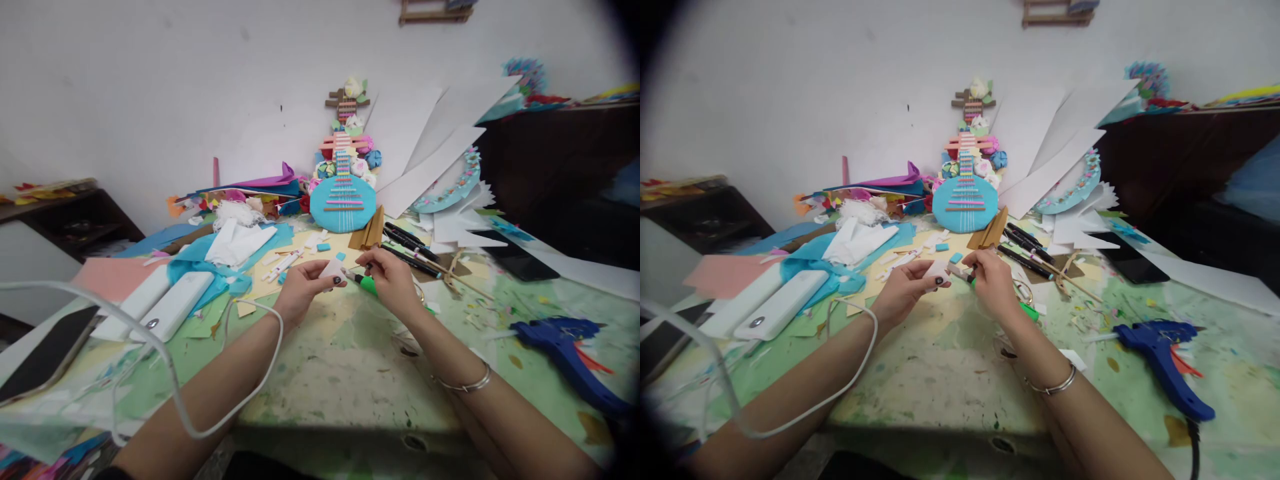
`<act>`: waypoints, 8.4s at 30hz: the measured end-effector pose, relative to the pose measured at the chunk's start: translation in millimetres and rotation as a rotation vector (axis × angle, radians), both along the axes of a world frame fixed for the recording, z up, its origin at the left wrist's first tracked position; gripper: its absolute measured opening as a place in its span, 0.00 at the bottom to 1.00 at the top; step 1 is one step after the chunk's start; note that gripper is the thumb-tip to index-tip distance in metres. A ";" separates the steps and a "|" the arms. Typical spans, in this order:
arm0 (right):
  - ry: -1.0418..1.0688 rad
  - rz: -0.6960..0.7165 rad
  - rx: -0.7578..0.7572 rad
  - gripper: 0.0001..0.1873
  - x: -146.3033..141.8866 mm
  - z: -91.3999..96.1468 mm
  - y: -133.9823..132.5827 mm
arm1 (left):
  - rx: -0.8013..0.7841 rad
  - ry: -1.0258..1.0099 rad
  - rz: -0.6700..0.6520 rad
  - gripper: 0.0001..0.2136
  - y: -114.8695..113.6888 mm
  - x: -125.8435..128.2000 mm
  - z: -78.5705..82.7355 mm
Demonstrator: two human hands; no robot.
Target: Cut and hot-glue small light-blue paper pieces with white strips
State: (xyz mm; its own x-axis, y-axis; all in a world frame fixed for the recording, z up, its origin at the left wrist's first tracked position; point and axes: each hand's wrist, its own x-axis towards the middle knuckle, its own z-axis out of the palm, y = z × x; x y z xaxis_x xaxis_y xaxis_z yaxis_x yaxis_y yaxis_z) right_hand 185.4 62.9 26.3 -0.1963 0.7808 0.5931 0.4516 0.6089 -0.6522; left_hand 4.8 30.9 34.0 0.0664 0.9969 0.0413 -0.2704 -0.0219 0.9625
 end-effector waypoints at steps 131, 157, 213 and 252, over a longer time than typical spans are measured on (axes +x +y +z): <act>-0.360 -0.913 -0.382 0.26 93.3 2.8 41.4 | -0.012 0.956 1.221 0.07 49.1 -215.1 1.3; -0.156 0.167 -0.084 0.10 -10.7 -7.4 -1.5 | 0.342 0.630 -0.159 0.19 7.3 -18.9 -3.0; -0.132 0.118 0.250 0.08 -13.0 2.2 -21.1 | 0.076 0.050 -0.133 0.17 -31.1 -8.4 -11.5; -0.094 -0.127 0.102 0.19 -2.0 6.8 -15.5 | 0.173 1.470 0.574 0.14 64.1 -134.5 19.8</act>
State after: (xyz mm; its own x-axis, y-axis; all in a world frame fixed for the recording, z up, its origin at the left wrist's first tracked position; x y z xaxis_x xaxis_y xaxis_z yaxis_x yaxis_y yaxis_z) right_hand 183.4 47.3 33.1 -0.1583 0.7399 0.6539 0.5847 0.6039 -0.5418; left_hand -129.7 95.0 53.8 -0.2186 0.8929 0.3937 0.9364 0.0785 0.3419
